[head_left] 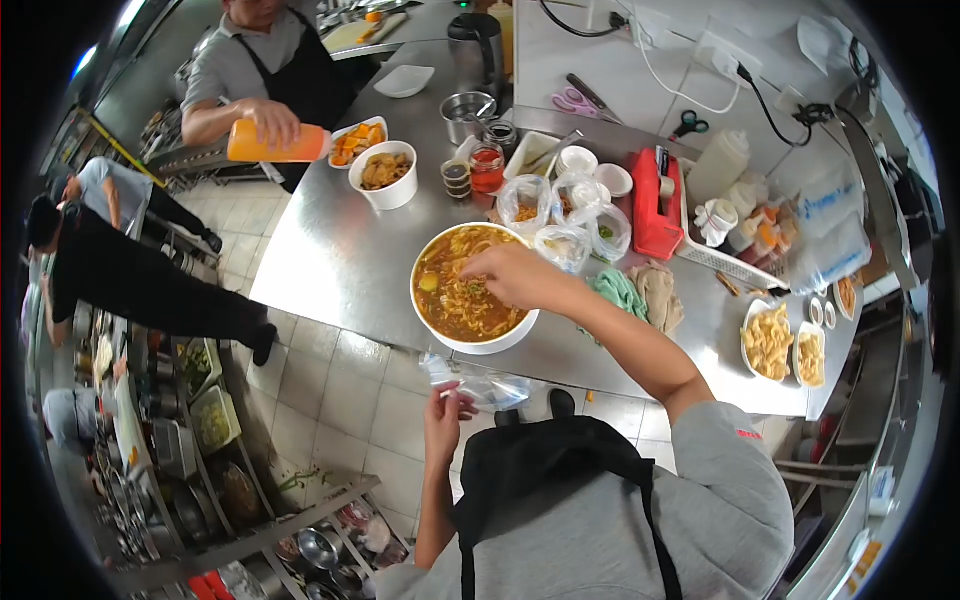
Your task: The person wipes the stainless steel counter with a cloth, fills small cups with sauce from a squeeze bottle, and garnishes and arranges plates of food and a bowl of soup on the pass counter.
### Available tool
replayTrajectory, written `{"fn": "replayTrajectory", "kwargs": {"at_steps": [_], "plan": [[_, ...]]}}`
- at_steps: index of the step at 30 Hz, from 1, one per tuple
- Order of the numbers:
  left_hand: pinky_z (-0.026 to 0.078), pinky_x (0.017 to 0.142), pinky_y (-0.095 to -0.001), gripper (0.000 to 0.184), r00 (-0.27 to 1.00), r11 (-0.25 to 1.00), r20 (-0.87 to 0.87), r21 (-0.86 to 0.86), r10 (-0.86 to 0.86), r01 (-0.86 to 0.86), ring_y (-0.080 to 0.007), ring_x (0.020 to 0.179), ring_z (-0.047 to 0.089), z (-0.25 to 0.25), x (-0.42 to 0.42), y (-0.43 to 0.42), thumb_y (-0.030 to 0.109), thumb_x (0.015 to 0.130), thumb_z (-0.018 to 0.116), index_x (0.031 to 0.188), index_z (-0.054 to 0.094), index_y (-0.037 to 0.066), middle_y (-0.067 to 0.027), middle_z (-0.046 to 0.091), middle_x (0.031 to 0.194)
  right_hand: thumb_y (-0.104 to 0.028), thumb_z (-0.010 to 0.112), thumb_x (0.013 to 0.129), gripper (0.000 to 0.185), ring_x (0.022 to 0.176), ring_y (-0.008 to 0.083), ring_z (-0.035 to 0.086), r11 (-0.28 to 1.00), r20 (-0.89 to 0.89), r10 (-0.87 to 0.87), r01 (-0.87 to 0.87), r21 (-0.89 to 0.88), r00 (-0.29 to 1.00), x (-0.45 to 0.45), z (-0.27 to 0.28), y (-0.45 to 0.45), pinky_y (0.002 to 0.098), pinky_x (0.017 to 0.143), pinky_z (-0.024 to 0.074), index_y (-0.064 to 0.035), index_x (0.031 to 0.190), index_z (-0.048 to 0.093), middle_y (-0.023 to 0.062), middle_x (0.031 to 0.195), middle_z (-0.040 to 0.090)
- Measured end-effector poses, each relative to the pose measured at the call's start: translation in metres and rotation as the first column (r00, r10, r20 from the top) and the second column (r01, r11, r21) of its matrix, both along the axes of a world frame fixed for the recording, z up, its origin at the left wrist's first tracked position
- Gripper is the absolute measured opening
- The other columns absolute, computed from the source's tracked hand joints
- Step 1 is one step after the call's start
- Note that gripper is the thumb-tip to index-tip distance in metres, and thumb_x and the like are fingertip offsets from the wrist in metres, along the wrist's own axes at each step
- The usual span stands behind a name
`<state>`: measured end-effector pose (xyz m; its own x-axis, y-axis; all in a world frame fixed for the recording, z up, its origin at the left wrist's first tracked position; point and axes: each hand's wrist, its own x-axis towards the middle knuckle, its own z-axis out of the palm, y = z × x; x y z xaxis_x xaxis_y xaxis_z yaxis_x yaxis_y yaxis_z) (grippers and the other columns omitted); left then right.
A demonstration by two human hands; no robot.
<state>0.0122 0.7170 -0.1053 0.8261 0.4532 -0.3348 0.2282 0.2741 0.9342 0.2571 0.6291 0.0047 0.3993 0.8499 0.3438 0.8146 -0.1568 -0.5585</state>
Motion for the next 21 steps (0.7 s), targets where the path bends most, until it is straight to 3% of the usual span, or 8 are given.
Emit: {"fn": "replayTrajectory", "kwargs": {"at_steps": [3,5,7,10,13,16,20,21], "plan": [[0.048,0.060,-0.0257,0.034,0.994,0.999,0.100,-0.019,0.048,-0.046,-0.0174,0.069,0.059,0.004,0.026,0.018,0.017,0.090,0.043,0.119,0.031,0.005,-0.0136,0.056,0.086,-0.008,0.050,0.072,0.022,0.087,0.0285,0.055,0.890,-0.090,-0.409,0.375,-0.260,0.908,-0.006,0.033,-0.066,0.0409,0.078,0.0426,-0.0036,0.089,0.062,0.0128,0.095,0.060],[0.048,0.060,-0.0258,0.042,0.989,0.998,0.137,-0.029,0.054,-0.051,-0.0176,0.071,0.059,0.007,0.044,0.027,0.014,0.089,0.042,0.126,0.023,0.006,-0.0146,0.056,0.091,-0.012,0.050,0.074,0.021,0.084,0.0318,0.054,0.766,0.158,-0.516,0.536,-0.355,0.842,-0.015,-0.006,-0.113,0.0388,0.076,0.0444,-0.0077,0.091,0.062,0.0150,0.084,0.059],[0.048,0.060,-0.0253,0.051,0.988,0.999,0.156,-0.035,0.018,-0.012,-0.0172,0.074,0.059,0.010,0.063,0.033,0.008,0.088,0.041,0.131,0.014,0.007,-0.0149,0.055,0.097,-0.008,0.052,0.073,0.019,0.077,0.0331,0.054,0.719,0.324,-0.554,0.637,-0.279,0.767,-0.036,-0.067,-0.142,0.0391,0.076,0.0445,-0.0056,0.089,0.062,0.0142,0.076,0.058],[0.049,0.059,-0.0236,0.062,0.988,1.000,0.152,-0.008,0.013,-0.012,-0.0158,0.078,0.058,0.014,0.080,0.034,0.001,0.084,0.043,0.135,0.008,0.008,-0.0145,0.054,0.099,-0.005,0.053,0.071,0.019,0.078,0.0315,0.056,0.751,0.293,-0.632,0.660,0.005,0.717,-0.043,-0.087,-0.150,0.0379,0.077,0.0441,-0.0037,0.088,0.061,0.0145,0.079,0.060],[0.049,0.058,-0.0225,0.069,0.989,0.997,0.145,0.070,-0.020,0.010,-0.0141,0.080,0.057,0.014,0.083,0.037,-0.003,0.081,0.045,0.137,0.006,0.009,-0.0127,0.054,0.100,-0.006,0.053,0.071,0.022,0.078,0.0308,0.057,0.771,-0.041,-0.636,0.637,0.016,0.771,-0.040,-0.082,-0.148,0.0364,0.073,0.0447,-0.0028,0.091,0.061,0.0172,0.084,0.061],[0.049,0.058,-0.0222,0.070,0.984,0.998,0.175,0.061,0.010,-0.021,-0.0133,0.079,0.057,0.011,0.083,0.039,-0.003,0.079,0.047,0.137,0.009,0.009,-0.0113,0.054,0.099,-0.008,0.053,0.071,0.025,0.073,0.0325,0.058,0.695,-0.258,-0.719,0.679,-0.237,0.646,-0.040,-0.052,-0.127,0.0364,0.068,0.0452,-0.0021,0.094,0.061,0.0196,0.082,0.060],[0.048,0.057,-0.0217,0.071,0.990,0.998,0.136,0.052,-0.033,0.026,-0.0119,0.077,0.056,0.013,0.078,0.047,-0.003,0.079,0.049,0.137,0.010,0.008,-0.0096,0.056,0.096,-0.009,0.052,0.072,0.027,0.064,0.0336,0.057,0.780,-0.183,-0.622,0.580,-0.236,0.761,-0.017,-0.060,-0.096,0.0368,0.064,0.0454,-0.0014,0.097,0.060,0.0215,0.076,0.059],[0.048,0.057,-0.0216,0.071,0.991,0.998,0.124,0.048,-0.039,0.034,-0.0115,0.077,0.055,0.009,0.077,0.051,-0.003,0.079,0.049,0.137,0.010,0.008,-0.0093,0.056,0.095,-0.009,0.050,0.074,0.028,0.059,0.0265,0.058,0.758,-0.196,-0.624,0.526,-0.386,0.756,-0.010,-0.052,-0.084,0.0328,0.060,0.0461,-0.0018,0.099,0.059,0.0172,0.074,0.061]]}}
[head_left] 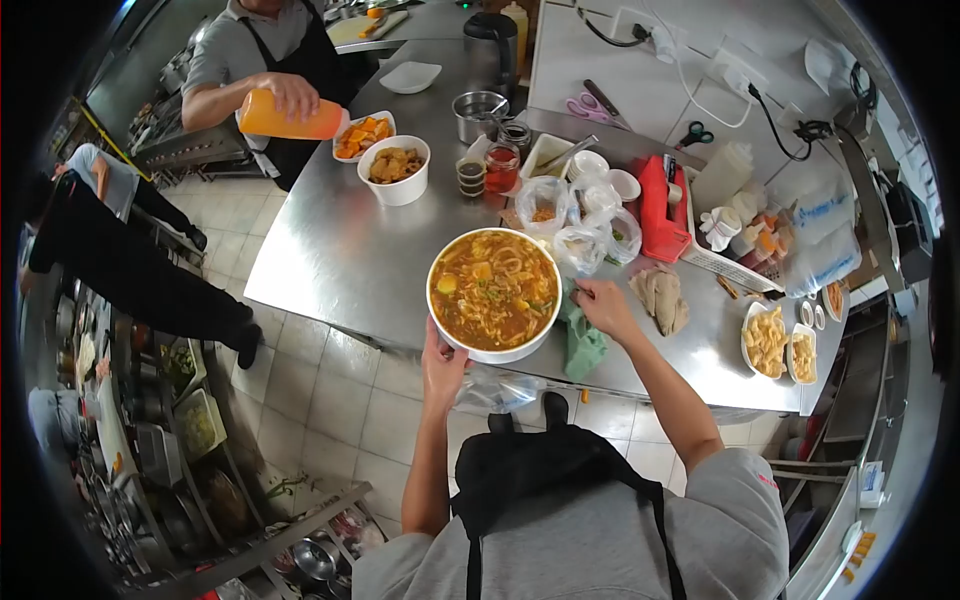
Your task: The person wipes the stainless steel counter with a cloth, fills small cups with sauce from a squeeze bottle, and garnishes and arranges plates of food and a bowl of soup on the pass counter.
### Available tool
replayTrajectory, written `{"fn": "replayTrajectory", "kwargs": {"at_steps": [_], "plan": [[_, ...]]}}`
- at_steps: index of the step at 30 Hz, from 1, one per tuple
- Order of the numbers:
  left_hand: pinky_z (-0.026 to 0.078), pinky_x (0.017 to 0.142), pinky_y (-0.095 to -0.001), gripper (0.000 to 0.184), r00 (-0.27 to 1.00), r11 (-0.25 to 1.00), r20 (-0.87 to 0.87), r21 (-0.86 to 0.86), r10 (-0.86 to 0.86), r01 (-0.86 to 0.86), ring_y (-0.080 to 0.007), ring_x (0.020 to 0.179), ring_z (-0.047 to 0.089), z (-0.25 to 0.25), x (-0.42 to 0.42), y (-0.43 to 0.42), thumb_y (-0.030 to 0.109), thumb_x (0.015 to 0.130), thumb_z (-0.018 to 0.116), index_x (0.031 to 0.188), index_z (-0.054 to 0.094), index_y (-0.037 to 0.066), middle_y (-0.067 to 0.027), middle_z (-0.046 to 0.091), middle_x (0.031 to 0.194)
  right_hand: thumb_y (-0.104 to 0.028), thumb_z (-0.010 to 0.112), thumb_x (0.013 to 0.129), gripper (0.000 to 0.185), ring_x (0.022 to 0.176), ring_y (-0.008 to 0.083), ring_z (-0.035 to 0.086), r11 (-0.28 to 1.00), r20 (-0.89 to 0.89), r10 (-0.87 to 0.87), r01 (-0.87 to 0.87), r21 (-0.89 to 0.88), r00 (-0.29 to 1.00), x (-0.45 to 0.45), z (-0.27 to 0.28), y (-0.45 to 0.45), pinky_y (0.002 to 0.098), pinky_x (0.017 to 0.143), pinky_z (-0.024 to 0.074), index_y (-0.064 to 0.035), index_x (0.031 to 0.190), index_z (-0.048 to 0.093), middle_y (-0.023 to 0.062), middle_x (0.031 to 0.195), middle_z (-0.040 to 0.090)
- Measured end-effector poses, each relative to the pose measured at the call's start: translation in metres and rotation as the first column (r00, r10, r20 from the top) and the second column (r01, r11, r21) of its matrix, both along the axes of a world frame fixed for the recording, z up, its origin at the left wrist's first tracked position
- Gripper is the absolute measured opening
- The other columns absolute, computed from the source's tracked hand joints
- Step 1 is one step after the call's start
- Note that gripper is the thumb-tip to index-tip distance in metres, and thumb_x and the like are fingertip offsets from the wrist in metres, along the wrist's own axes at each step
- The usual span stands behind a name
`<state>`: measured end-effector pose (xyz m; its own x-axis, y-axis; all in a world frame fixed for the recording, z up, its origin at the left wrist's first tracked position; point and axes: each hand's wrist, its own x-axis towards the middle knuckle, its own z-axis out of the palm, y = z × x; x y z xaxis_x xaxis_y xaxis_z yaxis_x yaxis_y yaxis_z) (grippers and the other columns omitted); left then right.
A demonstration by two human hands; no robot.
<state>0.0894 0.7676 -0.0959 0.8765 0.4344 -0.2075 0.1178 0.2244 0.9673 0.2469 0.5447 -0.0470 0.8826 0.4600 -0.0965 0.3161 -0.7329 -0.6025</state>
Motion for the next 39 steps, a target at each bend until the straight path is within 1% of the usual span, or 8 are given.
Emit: {"fn": "replayTrajectory", "kwargs": {"at_steps": [3,9,12,15,21,28,30,39], "plan": [[0.048,0.057,-0.0220,0.072,1.000,1.000,0.006,-0.008,-0.030,0.030,-0.0110,0.076,0.055,-0.003,-0.005,0.009,-0.002,0.079,0.050,0.137,0.009,0.007,-0.0088,0.056,0.093,-0.007,0.047,0.077,0.028,0.058,0.0158,0.057,0.910,-0.294,0.029,0.097,0.404,0.955,0.041,-0.043,0.021,0.0274,0.056,0.0464,-0.0036,0.101,0.060,0.0077,0.072,0.062],[0.049,0.056,-0.0232,0.073,0.999,0.999,0.036,0.025,-0.036,0.035,-0.0108,0.071,0.055,-0.006,-0.008,0.012,-0.003,0.077,0.050,0.137,0.008,0.005,-0.0081,0.058,0.088,-0.001,0.044,0.081,0.030,0.077,0.0098,0.057,0.930,-0.722,0.243,0.056,0.362,0.647,0.095,0.017,0.090,0.0238,0.067,0.0478,-0.0057,0.107,0.058,0.0013,0.092,0.059],[0.049,0.056,-0.0230,0.073,0.998,0.998,0.036,0.047,-0.054,0.052,-0.0103,0.069,0.056,-0.007,-0.008,0.013,-0.004,0.077,0.049,0.136,0.007,0.004,-0.0078,0.059,0.086,-0.010,0.049,0.073,0.016,0.063,0.0117,0.052,0.911,-0.526,0.381,-0.405,0.076,0.760,0.117,0.031,0.140,0.0274,0.054,0.0440,-0.0041,0.081,0.061,0.0033,0.071,0.056],[0.049,0.056,-0.0230,0.073,0.999,0.997,-0.018,0.063,-0.042,0.043,-0.0103,0.069,0.056,-0.002,-0.007,0.012,-0.005,0.077,0.048,0.136,0.006,0.003,-0.0084,0.059,0.087,-0.019,0.046,0.073,0.022,0.059,0.0134,0.047,0.535,-0.356,0.721,-0.804,-0.258,0.594,0.122,0.022,0.210,0.0327,0.052,0.0408,0.0005,0.073,0.058,0.0068,0.064,0.052],[0.051,0.062,-0.0252,0.068,0.997,0.988,0.052,-0.146,0.056,-0.048,-0.0150,0.079,0.057,-0.011,-0.008,-0.003,0.001,0.081,0.050,0.136,0.010,0.003,-0.0134,0.057,0.096,-0.017,0.052,0.064,0.030,0.072,0.0277,0.060,0.054,-0.496,0.808,-0.878,-0.476,0.318,0.005,0.066,0.283,0.0416,0.060,0.0466,0.0032,0.083,0.064,0.0155,0.079,0.062],[0.046,0.082,-0.0361,0.043,0.963,0.937,0.120,-0.289,0.240,-0.197,-0.0218,0.102,0.050,-0.056,-0.065,-0.008,0.009,0.085,0.050,0.125,0.034,0.003,-0.0133,0.046,0.118,-0.025,0.059,0.070,0.017,0.072,0.0177,0.062,-0.262,0.130,0.927,-0.857,-0.444,-0.351,-0.081,-0.019,0.215,0.0346,0.057,0.0493,-0.0147,0.079,0.068,0.0068,0.078,0.065],[0.036,0.092,-0.0361,0.057,0.960,0.973,0.162,-0.046,0.229,-0.224,-0.0258,0.107,0.047,-0.054,-0.074,-0.009,0.020,0.086,0.051,0.133,0.023,0.005,-0.0140,0.044,0.121,-0.024,0.058,0.071,0.017,0.072,0.0189,0.062,-0.172,0.109,0.954,-0.805,-0.567,-0.280,-0.102,-0.028,0.186,0.0352,0.058,0.0495,-0.0134,0.079,0.068,0.0072,0.078,0.065],[0.039,0.082,-0.0364,0.051,0.935,0.933,-0.028,-0.054,0.354,-0.355,-0.0261,0.096,0.053,-0.057,-0.118,-0.073,0.020,0.084,0.048,0.130,0.028,0.009,-0.0134,0.054,0.104,-0.020,0.056,0.072,0.016,0.071,0.0230,0.062,-0.034,-0.010,0.999,-0.497,-0.867,-0.050,-0.086,-0.009,0.036,0.0372,0.057,0.0493,-0.0104,0.076,0.067,0.0075,0.076,0.064]]}}
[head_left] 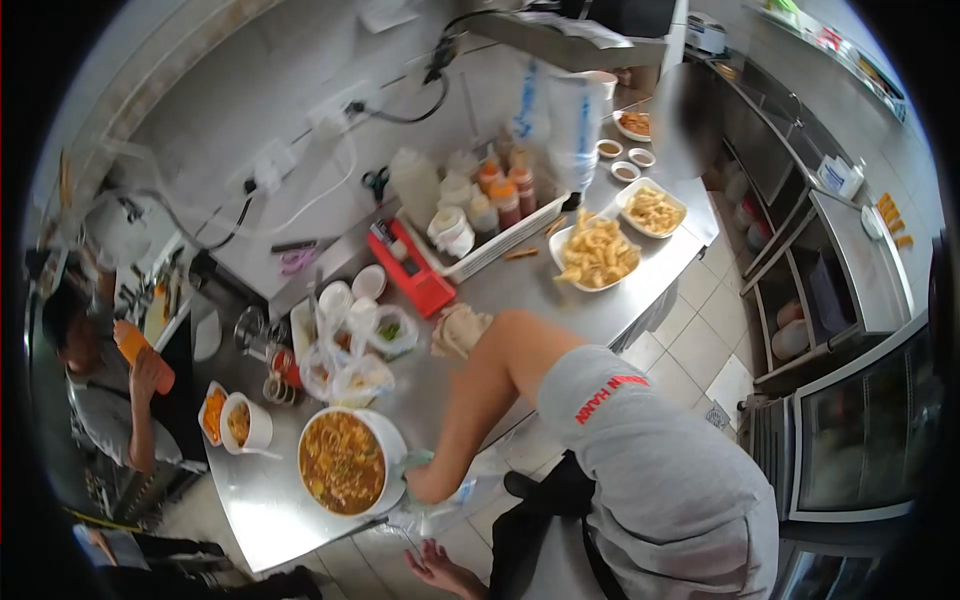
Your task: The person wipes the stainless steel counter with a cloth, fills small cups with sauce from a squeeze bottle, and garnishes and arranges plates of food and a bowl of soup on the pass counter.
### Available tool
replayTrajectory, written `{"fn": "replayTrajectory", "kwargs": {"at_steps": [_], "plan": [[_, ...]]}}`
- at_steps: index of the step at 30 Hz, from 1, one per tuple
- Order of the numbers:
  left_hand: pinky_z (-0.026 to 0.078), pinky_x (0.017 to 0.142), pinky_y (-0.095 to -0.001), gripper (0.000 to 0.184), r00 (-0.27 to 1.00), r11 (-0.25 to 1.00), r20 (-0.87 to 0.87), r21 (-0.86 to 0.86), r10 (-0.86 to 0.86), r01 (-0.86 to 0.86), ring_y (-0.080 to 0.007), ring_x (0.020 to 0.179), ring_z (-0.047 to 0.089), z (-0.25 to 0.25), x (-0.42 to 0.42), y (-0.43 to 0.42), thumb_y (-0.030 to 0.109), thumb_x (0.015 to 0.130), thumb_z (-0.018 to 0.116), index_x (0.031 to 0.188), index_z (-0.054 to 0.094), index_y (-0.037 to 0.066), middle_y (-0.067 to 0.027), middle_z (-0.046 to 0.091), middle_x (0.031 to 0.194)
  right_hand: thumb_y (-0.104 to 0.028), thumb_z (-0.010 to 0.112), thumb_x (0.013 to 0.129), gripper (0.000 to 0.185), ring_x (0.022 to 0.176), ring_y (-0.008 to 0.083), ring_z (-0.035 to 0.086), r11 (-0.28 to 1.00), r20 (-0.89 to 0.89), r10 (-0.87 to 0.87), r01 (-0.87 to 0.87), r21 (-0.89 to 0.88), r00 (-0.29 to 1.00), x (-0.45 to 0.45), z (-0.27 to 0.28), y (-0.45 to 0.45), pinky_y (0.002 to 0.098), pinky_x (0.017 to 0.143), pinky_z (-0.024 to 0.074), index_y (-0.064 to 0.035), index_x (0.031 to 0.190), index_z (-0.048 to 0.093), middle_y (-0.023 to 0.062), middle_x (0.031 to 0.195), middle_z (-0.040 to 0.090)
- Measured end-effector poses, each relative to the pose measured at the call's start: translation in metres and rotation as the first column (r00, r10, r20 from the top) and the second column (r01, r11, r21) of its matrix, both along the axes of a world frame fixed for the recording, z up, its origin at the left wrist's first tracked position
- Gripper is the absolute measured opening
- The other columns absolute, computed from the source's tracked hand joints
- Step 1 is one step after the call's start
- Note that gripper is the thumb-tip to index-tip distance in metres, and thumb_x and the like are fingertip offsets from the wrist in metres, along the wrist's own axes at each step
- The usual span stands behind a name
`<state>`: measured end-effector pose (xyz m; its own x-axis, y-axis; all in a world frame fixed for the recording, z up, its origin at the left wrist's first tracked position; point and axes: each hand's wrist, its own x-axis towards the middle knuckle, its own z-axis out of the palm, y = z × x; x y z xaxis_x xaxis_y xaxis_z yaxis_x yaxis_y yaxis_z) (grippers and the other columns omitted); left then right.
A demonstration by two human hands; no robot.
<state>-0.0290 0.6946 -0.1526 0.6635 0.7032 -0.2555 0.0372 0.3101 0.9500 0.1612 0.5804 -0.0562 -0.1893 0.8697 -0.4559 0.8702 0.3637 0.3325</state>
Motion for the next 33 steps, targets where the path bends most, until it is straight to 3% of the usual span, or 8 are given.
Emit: {"fn": "replayTrajectory", "kwargs": {"at_steps": [5,9,13,16,25,28,32,33], "plan": [[0.039,0.077,-0.0375,0.048,0.930,0.929,0.042,0.084,-0.364,0.360,-0.0259,0.089,0.054,0.029,0.032,-0.114,0.024,0.085,0.050,0.128,0.031,0.014,-0.0107,0.055,0.100,-0.014,0.057,0.065,0.010,0.067,0.0297,0.060,0.801,-0.620,-0.249,0.518,0.300,0.744,0.060,0.008,-0.122,0.0403,0.055,0.0462,-0.0071,0.069,0.064,0.0137,0.072,0.062],[0.042,0.076,-0.0364,0.046,0.936,0.938,0.280,-0.209,-0.212,0.275,-0.0260,0.088,0.055,0.063,0.091,-0.202,0.022,0.084,0.051,0.125,0.034,0.008,-0.0111,0.054,0.104,-0.015,0.059,0.064,0.012,0.062,0.0333,0.058,0.307,-0.964,0.105,0.914,0.265,0.244,0.049,0.006,-0.200,0.0403,0.056,0.0453,-0.0029,0.064,0.059,0.0151,0.066,0.060],[0.046,0.073,-0.0347,0.041,0.833,0.411,-0.286,0.765,-0.473,0.496,-0.0244,0.091,0.054,0.044,0.139,-0.250,0.027,0.085,0.051,0.115,0.041,0.001,-0.0118,0.051,0.111,-0.009,0.054,0.073,0.015,0.066,0.0332,0.058,-0.022,-0.955,0.269,0.990,-0.136,-0.125,0.009,-0.021,-0.251,0.0369,0.060,0.0462,-0.0004,0.083,0.061,0.0177,0.073,0.060],[0.047,0.071,-0.0342,0.027,0.971,0.961,0.101,-0.152,-0.217,0.231,-0.0228,0.086,0.056,0.083,0.152,-0.317,0.022,0.084,0.047,0.101,0.050,0.001,-0.0100,0.056,0.095,-0.007,0.051,0.074,0.015,0.067,0.0368,0.056,-0.151,-0.986,0.163,0.989,-0.005,0.020,-0.016,-0.038,-0.272,0.0401,0.059,0.0445,-0.0022,0.085,0.058,0.0211,0.073,0.057],[0.045,0.073,-0.0331,0.032,0.944,0.944,0.009,-0.013,-0.330,0.330,-0.0206,0.091,0.052,0.053,0.169,-0.322,0.012,0.084,0.041,0.114,0.036,-0.001,-0.0118,0.048,0.105,-0.010,0.050,0.072,0.018,0.071,0.0383,0.057,0.117,-0.986,0.031,0.979,0.164,0.161,-0.008,-0.039,-0.315,0.0441,0.064,0.0454,-0.0059,0.086,0.059,0.0200,0.078,0.059],[0.041,0.080,-0.0317,0.034,0.954,0.908,0.054,0.326,-0.295,0.263,-0.0201,0.093,0.049,0.059,0.181,-0.323,0.015,0.086,0.043,0.116,0.035,-0.001,-0.0121,0.047,0.105,-0.013,0.050,0.072,0.023,0.075,0.0377,0.057,0.032,-0.993,-0.119,0.999,-0.017,-0.013,-0.004,-0.015,-0.328,0.0433,0.067,0.0461,-0.0087,0.091,0.061,0.0199,0.081,0.060],[0.034,0.090,-0.0335,0.043,0.814,0.790,0.022,0.259,-0.581,0.556,-0.0226,0.107,0.042,0.101,0.172,-0.318,0.024,0.090,0.042,0.125,0.031,0.001,-0.0130,0.043,0.118,-0.019,0.052,0.080,0.031,0.080,0.0280,0.060,-0.288,-0.890,0.420,0.956,0.055,0.177,0.001,-0.014,-0.325,0.0362,0.073,0.0454,-0.0017,0.105,0.055,0.0167,0.098,0.059],[0.031,0.092,-0.0336,0.044,0.751,0.745,0.028,0.160,-0.659,0.648,-0.0225,0.110,0.040,0.105,0.168,-0.321,0.025,0.090,0.042,0.126,0.030,0.002,-0.0132,0.041,0.121,-0.019,0.052,0.081,0.032,0.080,0.0244,0.059,-0.150,-0.881,0.473,0.985,-0.089,-0.007,0.005,-0.017,-0.324,0.0345,0.073,0.0450,-0.0008,0.106,0.055,0.0148,0.099,0.059]]}}
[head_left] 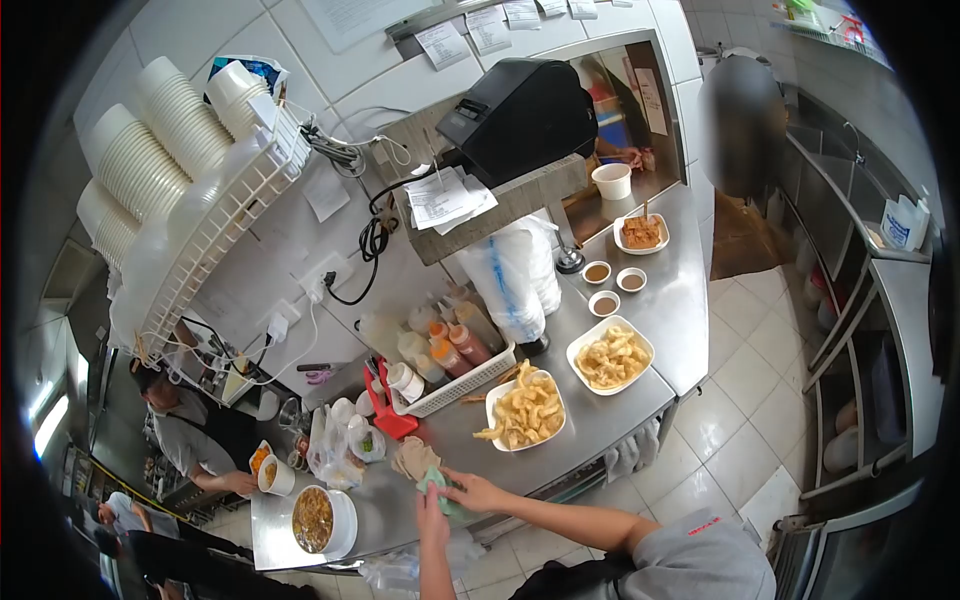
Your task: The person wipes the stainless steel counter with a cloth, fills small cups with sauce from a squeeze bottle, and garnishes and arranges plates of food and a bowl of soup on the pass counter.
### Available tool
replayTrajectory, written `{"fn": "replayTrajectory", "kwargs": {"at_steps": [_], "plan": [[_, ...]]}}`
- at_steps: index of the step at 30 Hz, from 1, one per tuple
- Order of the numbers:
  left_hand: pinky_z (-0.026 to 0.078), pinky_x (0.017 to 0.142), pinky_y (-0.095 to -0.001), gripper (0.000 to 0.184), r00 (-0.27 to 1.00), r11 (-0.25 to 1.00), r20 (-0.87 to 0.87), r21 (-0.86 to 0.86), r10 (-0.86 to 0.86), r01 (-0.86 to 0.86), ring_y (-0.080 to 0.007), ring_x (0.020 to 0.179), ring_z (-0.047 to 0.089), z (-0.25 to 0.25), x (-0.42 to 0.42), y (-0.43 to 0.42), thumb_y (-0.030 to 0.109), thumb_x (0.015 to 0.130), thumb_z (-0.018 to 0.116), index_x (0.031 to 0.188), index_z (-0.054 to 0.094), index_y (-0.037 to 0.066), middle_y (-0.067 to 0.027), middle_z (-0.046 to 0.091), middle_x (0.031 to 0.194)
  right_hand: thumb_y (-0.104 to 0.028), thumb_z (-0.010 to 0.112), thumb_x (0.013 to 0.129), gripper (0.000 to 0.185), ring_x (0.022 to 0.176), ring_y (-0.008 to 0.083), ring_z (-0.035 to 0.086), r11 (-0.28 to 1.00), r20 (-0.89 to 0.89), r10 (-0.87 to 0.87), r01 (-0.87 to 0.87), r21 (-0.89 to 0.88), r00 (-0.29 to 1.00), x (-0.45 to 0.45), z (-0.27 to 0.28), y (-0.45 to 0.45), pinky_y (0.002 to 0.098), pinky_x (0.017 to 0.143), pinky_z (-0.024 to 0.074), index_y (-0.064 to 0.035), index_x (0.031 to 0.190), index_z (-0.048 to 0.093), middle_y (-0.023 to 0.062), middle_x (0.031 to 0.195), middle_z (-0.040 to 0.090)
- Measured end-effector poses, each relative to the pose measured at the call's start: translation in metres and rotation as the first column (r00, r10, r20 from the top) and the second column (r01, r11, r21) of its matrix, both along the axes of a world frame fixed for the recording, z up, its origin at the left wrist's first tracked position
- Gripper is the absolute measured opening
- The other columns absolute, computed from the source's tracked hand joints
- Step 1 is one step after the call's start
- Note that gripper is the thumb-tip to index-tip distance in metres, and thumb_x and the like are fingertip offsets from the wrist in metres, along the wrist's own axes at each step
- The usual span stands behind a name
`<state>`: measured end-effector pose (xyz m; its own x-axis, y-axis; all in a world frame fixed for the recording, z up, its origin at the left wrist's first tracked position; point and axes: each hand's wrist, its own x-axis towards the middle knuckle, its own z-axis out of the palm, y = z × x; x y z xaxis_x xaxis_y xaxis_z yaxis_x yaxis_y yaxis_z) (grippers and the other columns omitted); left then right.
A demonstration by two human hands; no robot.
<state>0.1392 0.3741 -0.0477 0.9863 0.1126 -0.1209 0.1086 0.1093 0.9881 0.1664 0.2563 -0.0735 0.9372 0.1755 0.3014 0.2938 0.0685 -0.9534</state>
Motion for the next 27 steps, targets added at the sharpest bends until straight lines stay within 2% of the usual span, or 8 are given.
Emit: {"fn": "replayTrajectory", "kwargs": {"at_steps": [2,5,10,12,14,20,23,27], "plan": [[0.030,0.094,-0.0331,0.045,0.977,0.980,-0.113,-0.110,-0.178,0.166,-0.0217,0.112,0.039,0.005,-0.010,-0.001,0.026,0.091,0.042,0.127,0.031,0.002,-0.0129,0.041,0.122,-0.019,0.052,0.082,0.033,0.078,0.0172,0.056,0.956,-0.264,0.290,-0.264,0.130,0.920,0.004,-0.011,0.003,0.0311,0.073,0.0440,0.0011,0.108,0.053,0.0111,0.101,0.059],[0.034,0.089,-0.0315,0.043,0.944,0.937,-0.167,0.161,-0.285,0.312,-0.0197,0.104,0.044,0.003,-0.020,0.010,0.026,0.090,0.044,0.124,0.036,0.001,-0.0114,0.047,0.116,-0.018,0.053,0.081,0.027,0.078,0.0118,0.051,0.909,-0.353,0.413,-0.357,0.214,0.839,0.004,-0.026,0.005,0.0285,0.073,0.0423,0.0003,0.100,0.058,0.0062,0.094,0.060],[0.039,0.082,-0.0288,0.041,0.959,0.673,-0.065,0.700,-0.275,0.240,-0.0164,0.092,0.052,-0.002,-0.028,0.034,0.027,0.089,0.047,0.119,0.044,-0.001,-0.0090,0.057,0.106,-0.011,0.055,0.073,0.017,0.063,0.0268,0.057,0.941,-0.056,0.101,-0.113,-0.318,0.993,-0.004,0.004,-0.001,0.0346,0.063,0.0450,-0.0018,0.085,0.062,0.0188,0.069,0.059],[0.042,0.070,-0.0264,0.033,0.973,0.679,0.089,0.730,-0.215,0.084,-0.0178,0.072,0.055,-0.003,-0.025,0.039,0.021,0.086,0.051,0.112,0.051,0.001,-0.0074,0.062,0.082,-0.006,0.053,0.069,0.021,0.064,0.0351,0.056,0.965,0.068,0.060,-0.041,-0.259,0.996,-0.002,-0.003,0.014,0.0386,0.060,0.0450,-0.0029,0.088,0.061,0.0233,0.067,0.055],[0.043,0.069,-0.0265,0.029,0.989,0.491,-0.001,0.868,-0.151,0.076,-0.0226,0.067,0.054,-0.002,-0.019,0.048,0.019,0.084,0.053,0.108,0.055,0.003,-0.0105,0.062,0.078,-0.006,0.053,0.069,0.020,0.068,0.0366,0.057,0.975,0.084,0.046,-0.026,-0.222,0.995,0.003,-0.011,0.031,0.0405,0.062,0.0454,-0.0035,0.087,0.061,0.0222,0.073,0.058],[0.045,0.066,-0.0321,0.025,0.982,0.521,0.180,0.834,0.058,-0.184,-0.0277,0.071,0.060,-0.035,-0.063,0.075,0.025,0.084,0.052,0.093,0.062,0.004,-0.0163,0.062,0.081,-0.011,0.056,0.067,0.021,0.091,0.0272,0.051,0.477,0.315,0.149,0.211,-0.853,0.937,0.011,-0.039,0.043,0.0363,0.075,0.0459,-0.0146,0.086,0.065,0.0081,0.093,0.056],[0.045,0.065,-0.0314,0.033,0.983,0.580,-0.081,0.814,0.166,-0.031,-0.0246,0.072,0.061,-0.033,-0.111,0.071,0.032,0.087,0.048,0.092,0.061,0.002,-0.0147,0.063,0.081,-0.012,0.049,0.073,0.019,0.091,0.0243,0.050,0.591,0.401,0.150,0.243,-0.769,0.904,0.017,-0.046,0.046,0.0353,0.075,0.0458,-0.0123,0.083,0.065,0.0080,0.095,0.055],[0.045,0.061,-0.0292,0.039,0.926,0.774,-0.020,0.557,0.376,-0.302,-0.0192,0.066,0.061,-0.068,-0.155,0.102,0.034,0.088,0.045,0.092,0.059,-0.002,-0.0130,0.063,0.077,-0.006,0.049,0.071,0.017,0.088,0.0261,0.051,0.631,0.454,0.148,0.269,-0.728,0.879,0.033,-0.041,0.064,0.0346,0.074,0.0451,-0.0110,0.078,0.064,0.0076,0.089,0.056]]}}
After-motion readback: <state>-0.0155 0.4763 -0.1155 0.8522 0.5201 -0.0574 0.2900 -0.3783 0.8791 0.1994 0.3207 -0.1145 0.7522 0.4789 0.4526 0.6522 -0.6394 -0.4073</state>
